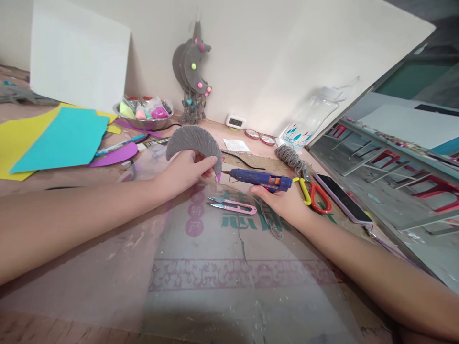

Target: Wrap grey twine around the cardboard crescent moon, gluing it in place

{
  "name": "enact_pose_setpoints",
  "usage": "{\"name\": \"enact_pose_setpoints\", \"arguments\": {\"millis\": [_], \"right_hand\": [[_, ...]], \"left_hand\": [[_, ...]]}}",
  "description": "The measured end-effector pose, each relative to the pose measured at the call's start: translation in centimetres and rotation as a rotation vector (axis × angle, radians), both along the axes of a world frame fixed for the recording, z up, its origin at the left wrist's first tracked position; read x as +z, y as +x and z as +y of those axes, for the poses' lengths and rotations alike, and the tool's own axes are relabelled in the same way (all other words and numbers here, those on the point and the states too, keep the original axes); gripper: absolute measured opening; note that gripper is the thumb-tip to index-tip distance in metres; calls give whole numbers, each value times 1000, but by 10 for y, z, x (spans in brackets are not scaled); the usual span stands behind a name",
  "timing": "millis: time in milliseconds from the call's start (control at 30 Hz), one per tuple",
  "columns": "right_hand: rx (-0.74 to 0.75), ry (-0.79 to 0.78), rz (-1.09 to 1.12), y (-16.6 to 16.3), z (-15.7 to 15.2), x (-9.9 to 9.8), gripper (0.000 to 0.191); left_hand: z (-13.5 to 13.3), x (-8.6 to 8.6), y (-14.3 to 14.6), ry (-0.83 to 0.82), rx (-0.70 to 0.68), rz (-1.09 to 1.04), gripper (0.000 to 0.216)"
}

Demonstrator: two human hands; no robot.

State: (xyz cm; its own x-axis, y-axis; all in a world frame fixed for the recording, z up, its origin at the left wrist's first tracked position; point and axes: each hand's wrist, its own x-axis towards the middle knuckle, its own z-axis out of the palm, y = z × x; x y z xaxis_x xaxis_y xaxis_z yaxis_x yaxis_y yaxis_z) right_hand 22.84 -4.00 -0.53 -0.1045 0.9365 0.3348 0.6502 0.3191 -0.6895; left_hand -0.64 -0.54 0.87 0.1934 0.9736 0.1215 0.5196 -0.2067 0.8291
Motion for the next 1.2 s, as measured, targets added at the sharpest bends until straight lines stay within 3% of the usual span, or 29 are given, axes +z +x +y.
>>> {"name": "enact_pose_setpoints", "arguments": {"millis": [167, 267, 500, 700, 933, 1067, 1200], "right_hand": [[-3, 6, -35, 0, 1, 1, 31], [12, 57, -72, -1, 0, 8, 24], [28, 134, -67, 6, 10, 27, 32], [-50, 122, -82, 24, 65, 32, 33], [-225, -26, -237, 39, 146, 13, 39], [-241, -58, -285, 37, 162, 5, 36], [-263, -82, -343, 44, 153, 11, 38]], "left_hand": [[-2, 0, 0, 1, -31, -10, 35], [-3, 0, 0, -5, -33, -20, 36], [-1, -5, 1, -38, -81, -131, 39], [1, -8, 2, -62, -119, -203, 39], [2, -9, 2, -51, -96, -191, 42], [3, -10, 1, -50, -100, -193, 42], [2, -8, 2, -61, -111, -200, 40]]}}
